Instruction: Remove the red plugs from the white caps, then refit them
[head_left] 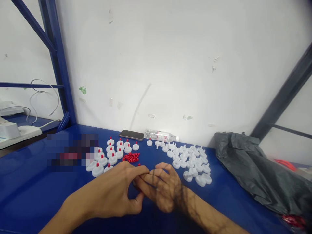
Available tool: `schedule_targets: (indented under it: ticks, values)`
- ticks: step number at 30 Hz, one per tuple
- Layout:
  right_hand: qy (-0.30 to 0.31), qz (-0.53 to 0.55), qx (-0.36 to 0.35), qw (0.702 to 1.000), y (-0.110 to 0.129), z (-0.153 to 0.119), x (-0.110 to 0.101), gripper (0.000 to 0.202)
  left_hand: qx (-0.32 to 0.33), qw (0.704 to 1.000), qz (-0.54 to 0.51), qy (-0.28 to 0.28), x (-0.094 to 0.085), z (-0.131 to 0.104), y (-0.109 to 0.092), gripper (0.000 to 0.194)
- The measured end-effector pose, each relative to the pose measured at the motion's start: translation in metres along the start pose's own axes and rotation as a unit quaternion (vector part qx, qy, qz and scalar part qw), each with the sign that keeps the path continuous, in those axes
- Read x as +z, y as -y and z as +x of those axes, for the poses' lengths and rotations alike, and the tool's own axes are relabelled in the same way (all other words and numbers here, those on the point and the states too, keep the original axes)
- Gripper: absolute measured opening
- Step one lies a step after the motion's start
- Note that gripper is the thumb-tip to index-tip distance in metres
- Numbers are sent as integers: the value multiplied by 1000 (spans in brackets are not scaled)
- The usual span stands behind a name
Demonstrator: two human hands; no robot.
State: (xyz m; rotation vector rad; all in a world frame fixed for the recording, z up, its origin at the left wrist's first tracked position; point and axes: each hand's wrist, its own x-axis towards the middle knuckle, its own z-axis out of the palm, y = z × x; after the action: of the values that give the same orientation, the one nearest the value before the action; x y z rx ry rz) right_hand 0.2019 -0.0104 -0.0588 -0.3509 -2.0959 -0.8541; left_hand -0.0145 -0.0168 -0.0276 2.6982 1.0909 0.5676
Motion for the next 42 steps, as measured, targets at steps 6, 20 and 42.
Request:
schedule_targets:
  ticks: [6, 20, 42]
  values:
    - [54, 1, 114, 992, -11, -2, 7, 27, -8, 994, 81, -68, 11, 9, 16, 54]
    - [240, -9, 313, 919, -18, -16, 13, 16, -119, 979, 148, 77, 30, 10, 31, 57]
    - [329, -106, 309, 886, -53, -45, 49, 47, -149, 957, 237, 78, 52, 12, 19, 77]
